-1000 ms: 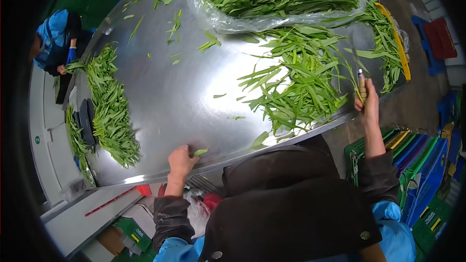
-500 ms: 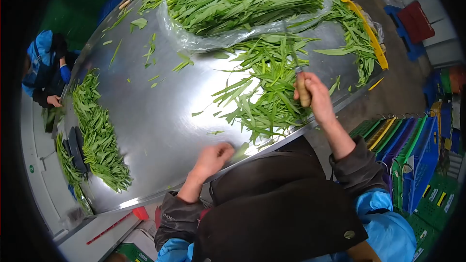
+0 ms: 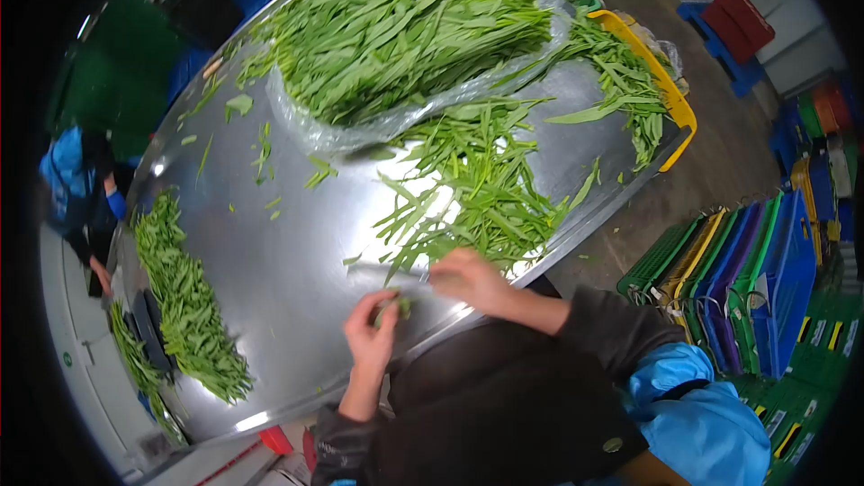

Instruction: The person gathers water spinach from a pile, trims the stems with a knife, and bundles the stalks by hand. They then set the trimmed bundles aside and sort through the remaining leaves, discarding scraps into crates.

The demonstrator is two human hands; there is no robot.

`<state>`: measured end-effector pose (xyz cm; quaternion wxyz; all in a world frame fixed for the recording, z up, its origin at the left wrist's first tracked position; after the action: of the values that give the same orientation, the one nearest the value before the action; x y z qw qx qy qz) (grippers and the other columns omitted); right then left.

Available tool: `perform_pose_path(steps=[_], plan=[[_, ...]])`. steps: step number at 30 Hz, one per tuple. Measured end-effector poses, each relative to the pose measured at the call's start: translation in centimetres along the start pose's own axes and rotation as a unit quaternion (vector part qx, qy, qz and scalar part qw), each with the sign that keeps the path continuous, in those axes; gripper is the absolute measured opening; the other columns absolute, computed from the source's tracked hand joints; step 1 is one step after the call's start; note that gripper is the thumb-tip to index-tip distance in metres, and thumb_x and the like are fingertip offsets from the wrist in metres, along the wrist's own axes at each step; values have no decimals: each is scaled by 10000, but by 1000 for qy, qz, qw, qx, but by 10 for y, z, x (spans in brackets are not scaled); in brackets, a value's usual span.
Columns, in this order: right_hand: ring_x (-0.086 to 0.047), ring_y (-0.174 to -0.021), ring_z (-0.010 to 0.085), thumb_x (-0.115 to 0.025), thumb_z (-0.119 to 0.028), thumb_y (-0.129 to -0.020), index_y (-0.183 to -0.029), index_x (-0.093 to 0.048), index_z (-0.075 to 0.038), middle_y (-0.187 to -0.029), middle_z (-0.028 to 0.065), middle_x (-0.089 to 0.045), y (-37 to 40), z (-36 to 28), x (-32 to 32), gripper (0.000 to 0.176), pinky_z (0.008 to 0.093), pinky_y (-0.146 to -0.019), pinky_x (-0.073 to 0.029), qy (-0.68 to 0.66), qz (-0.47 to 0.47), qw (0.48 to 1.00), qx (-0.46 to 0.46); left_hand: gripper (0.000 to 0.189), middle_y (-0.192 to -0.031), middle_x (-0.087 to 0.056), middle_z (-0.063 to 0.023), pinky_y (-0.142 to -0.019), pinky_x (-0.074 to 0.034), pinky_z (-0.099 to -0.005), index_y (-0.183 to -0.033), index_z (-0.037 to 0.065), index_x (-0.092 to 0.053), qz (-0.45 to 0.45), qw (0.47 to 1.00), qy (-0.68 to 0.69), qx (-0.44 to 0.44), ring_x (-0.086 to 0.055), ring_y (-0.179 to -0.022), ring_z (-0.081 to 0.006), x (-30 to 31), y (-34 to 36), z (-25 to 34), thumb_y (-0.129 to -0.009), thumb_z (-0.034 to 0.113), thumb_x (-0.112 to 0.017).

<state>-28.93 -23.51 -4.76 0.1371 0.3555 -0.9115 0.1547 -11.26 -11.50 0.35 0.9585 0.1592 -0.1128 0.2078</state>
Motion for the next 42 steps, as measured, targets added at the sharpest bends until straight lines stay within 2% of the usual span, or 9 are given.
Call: perform_pose_path(steps=[3,6,11,18,23,28,33,38,42], plan=[[-618,-816,276,-613,-403,-876,-1032,-688,-140,-876,86,-578,7,3,-43,315,399,-702,-492,65,-212,964,-147,133,-964,-679,-72,-741,-520,-247,-996,-18,-649,34,996,76,43,-638,-830,-127,11,13,-1,-872,22,-618],[-632,-800,305,-614,-396,-873,-1033,-684,-143,-879,102,-577,-4,4,-31,307,427,-693,-499,114,-174,965,-158,123,-962,-685,-84,-757,-519,-250,-983,-32,-641,36,995,72,56,-642,-834,-131,9,18,-17,-872,14,-620],[-637,-772,308,-622,-369,-863,-961,-717,-175,-844,95,-599,-20,52,60,237,424,-683,-505,149,144,960,-190,225,-973,-680,-119,-789,-521,-311,-1033,1,-631,17,986,-160,-49,-658,-852,-186,-3,16,-15,-809,-7,-651],[-631,-668,220,-672,-298,-838,-908,-708,-60,-784,83,-655,-13,170,285,251,343,-614,-486,152,236,931,-233,292,-1051,-642,-175,-777,-524,-371,-1050,12,-623,119,852,-425,-281,-641,-872,-340,-24,-16,56,-759,-14,-631],[-501,-507,70,-653,-248,-895,-770,-649,-5,-641,7,-590,-32,156,323,274,251,-464,-387,-152,347,884,-274,288,-1033,-659,-153,-651,-536,-326,-1053,13,-630,27,955,-277,-102,-672,-793,-256,-37,-57,34,-774,-56,-616],[-551,-621,79,-670,-274,-889,-956,-703,-11,-711,4,-636,-10,157,268,273,250,-559,-452,-98,232,915,-315,268,-964,-645,-141,-644,-524,-320,-1022,29,-621,66,931,-303,-195,-641,-745,-260,-59,-100,85,-773,-70,-618],[-619,-685,257,-671,-281,-843,-998,-687,-112,-835,81,-593,-40,90,270,230,356,-613,-510,247,-1,967,-59,290,-1021,-639,-168,-843,-486,-404,-1039,24,-624,81,919,-308,-232,-607,-983,-359,-58,-153,148,-755,-9,-670],[-595,-939,265,-639,-333,-843,-1066,-636,-151,-925,79,-587,-63,118,268,287,415,-719,-516,315,-128,939,-47,322,-1054,-652,-169,-887,-476,-376,-1066,3,-625,83,896,-301,-315,-625,-995,-329,-79,-218,239,-753,14,-696],[-625,-856,292,-635,-353,-865,-1115,-641,-107,-932,89,-620,-113,87,303,351,413,-722,-518,229,-76,969,-44,389,-1128,-646,-173,-934,-458,-360,-1146,-5,-606,66,888,-298,-342,-615,-1068,-302,-100,-273,281,-771,42,-699]])
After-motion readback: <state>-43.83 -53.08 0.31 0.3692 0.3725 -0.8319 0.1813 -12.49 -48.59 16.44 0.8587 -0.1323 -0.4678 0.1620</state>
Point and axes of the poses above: each hand's wrist, its own y-axis away from the middle knuckle, its own x-axis out of the back of the hand, z = x × y, the point moved 4 cm from there along -y, towards the middle knuckle
